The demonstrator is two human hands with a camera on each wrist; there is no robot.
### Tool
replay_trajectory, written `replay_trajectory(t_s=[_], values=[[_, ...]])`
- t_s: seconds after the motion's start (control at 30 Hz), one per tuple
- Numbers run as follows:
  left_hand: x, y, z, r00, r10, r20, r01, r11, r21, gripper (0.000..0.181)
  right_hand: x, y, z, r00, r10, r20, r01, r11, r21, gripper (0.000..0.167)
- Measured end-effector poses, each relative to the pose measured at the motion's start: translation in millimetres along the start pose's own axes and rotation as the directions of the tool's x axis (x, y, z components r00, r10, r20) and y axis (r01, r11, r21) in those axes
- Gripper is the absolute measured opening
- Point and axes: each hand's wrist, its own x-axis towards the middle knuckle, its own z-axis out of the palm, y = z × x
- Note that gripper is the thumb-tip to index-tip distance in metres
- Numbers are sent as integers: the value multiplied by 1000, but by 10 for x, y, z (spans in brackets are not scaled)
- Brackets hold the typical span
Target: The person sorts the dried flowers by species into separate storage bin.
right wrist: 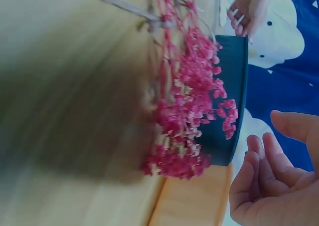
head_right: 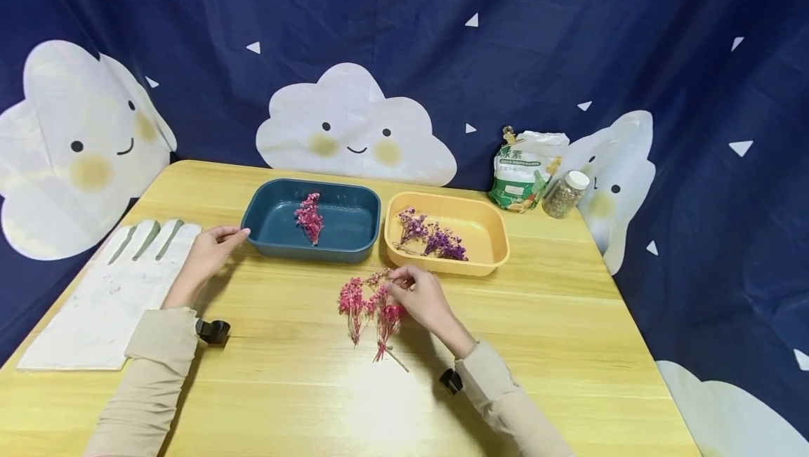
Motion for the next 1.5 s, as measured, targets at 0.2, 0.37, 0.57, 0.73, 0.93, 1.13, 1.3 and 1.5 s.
replay_trajectory(t_s=[0.2,0.37,0.57,0.73,0.93,1.13,1.3,1.5], values=[[7,-16,7,1000,0,-7,1,1000,12,59,-146,97,-12,1000,10,-8,-10,999,-31,13],[5,-14,1,1000,0,-6,0,1000,14,58,-274,186,13,999,32,31,-31,999,-28,13],[-4,-4,1,1000,1,-9,-1,1000,10,57,-424,282,75,995,27,95,-24,999,-29,11],[-3,-6,1,1000,-3,-5,3,1000,7,58,-512,324,131,992,18,125,-10,998,-60,10],[8,-18,4,1000,3,-12,-3,1000,3,57,-557,360,205,988,32,149,-13,992,-123,13],[3,-23,7,1000,10,-13,-10,1000,8,58,-557,360,270,991,38,126,-14,984,-180,21],[1,-27,3,1000,7,-11,-7,1000,11,59,-542,333,305,992,61,111,-35,975,-220,27],[22,-48,3,1000,15,-6,-15,1000,-2,60,-526,315,317,988,101,113,-76,975,-208,22]])
